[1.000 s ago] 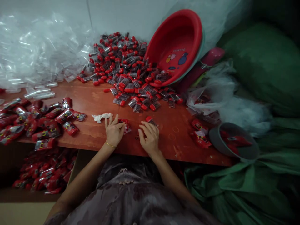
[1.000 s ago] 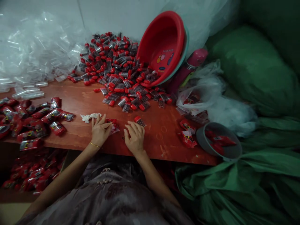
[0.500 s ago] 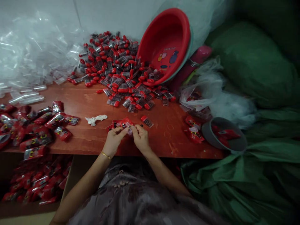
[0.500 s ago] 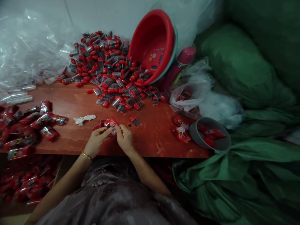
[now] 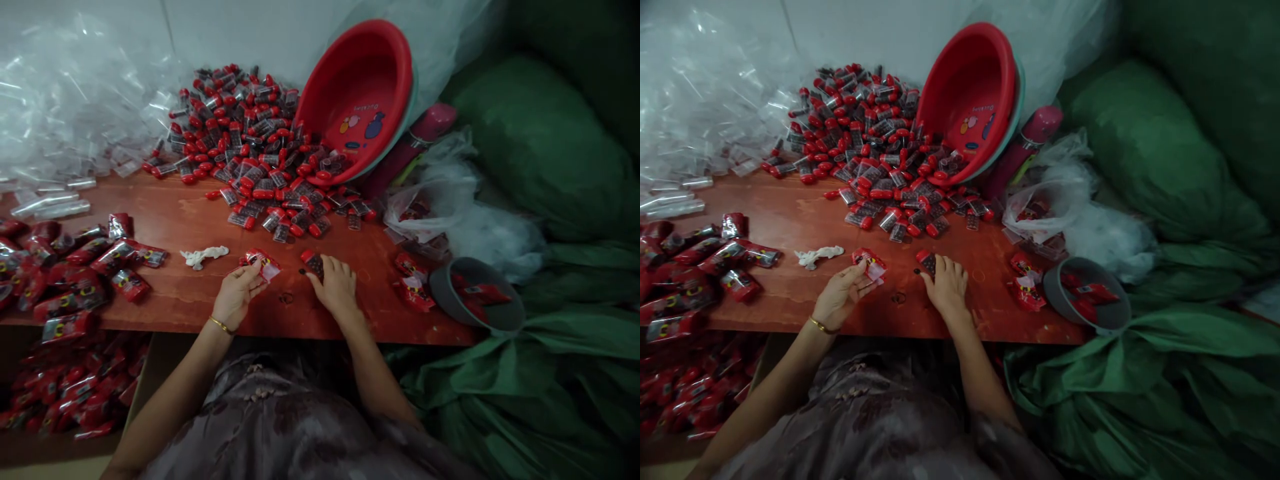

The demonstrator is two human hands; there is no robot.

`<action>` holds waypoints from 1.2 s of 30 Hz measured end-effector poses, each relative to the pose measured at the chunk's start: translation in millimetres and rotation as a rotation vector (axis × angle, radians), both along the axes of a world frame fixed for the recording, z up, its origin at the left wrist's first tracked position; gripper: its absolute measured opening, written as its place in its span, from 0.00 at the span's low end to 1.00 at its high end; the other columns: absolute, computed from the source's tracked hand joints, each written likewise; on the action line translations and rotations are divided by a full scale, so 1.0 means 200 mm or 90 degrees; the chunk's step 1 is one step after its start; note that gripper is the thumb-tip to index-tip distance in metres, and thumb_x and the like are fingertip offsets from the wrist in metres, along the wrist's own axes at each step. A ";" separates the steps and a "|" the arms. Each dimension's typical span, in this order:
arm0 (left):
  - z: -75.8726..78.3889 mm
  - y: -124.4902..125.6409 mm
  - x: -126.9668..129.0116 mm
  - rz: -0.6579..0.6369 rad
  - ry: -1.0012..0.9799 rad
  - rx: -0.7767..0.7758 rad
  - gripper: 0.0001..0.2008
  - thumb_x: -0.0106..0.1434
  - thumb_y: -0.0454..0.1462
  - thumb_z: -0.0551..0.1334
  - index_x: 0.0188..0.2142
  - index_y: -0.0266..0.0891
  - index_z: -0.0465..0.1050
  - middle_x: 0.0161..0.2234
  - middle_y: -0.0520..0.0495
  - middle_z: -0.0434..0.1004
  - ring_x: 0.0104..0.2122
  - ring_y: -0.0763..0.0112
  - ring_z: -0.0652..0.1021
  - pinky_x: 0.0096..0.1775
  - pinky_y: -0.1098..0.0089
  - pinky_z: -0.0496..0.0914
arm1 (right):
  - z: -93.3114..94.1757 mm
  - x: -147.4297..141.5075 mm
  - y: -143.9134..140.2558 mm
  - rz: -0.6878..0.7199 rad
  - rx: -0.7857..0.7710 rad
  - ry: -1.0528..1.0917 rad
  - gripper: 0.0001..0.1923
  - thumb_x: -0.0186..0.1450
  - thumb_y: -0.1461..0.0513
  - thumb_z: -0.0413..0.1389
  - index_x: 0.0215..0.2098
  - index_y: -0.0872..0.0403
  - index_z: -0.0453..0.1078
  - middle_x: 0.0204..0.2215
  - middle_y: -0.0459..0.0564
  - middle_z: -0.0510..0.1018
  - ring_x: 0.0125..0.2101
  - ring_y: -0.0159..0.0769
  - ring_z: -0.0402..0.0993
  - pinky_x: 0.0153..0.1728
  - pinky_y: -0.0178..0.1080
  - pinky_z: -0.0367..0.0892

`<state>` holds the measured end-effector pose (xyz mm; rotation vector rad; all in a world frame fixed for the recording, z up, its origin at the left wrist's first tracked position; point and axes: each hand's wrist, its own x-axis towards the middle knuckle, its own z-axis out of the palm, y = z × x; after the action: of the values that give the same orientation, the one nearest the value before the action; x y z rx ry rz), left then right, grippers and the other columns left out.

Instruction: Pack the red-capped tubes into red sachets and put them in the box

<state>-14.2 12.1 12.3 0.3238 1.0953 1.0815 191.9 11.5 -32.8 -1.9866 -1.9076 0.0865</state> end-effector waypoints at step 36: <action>0.04 -0.09 0.04 -0.022 0.124 0.199 0.16 0.42 0.44 0.73 0.26 0.35 0.76 0.25 0.51 0.77 0.26 0.76 0.73 0.34 0.73 0.68 | 0.16 -0.12 -0.22 0.265 -0.133 0.530 0.19 0.57 0.60 0.58 0.48 0.53 0.70 0.39 0.49 0.78 0.37 0.38 0.75 0.41 0.40 0.70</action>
<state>-6.3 -5.3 19.5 0.7061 1.0861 1.2090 168.2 -31.7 -0.7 -1.2841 -1.7120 1.0743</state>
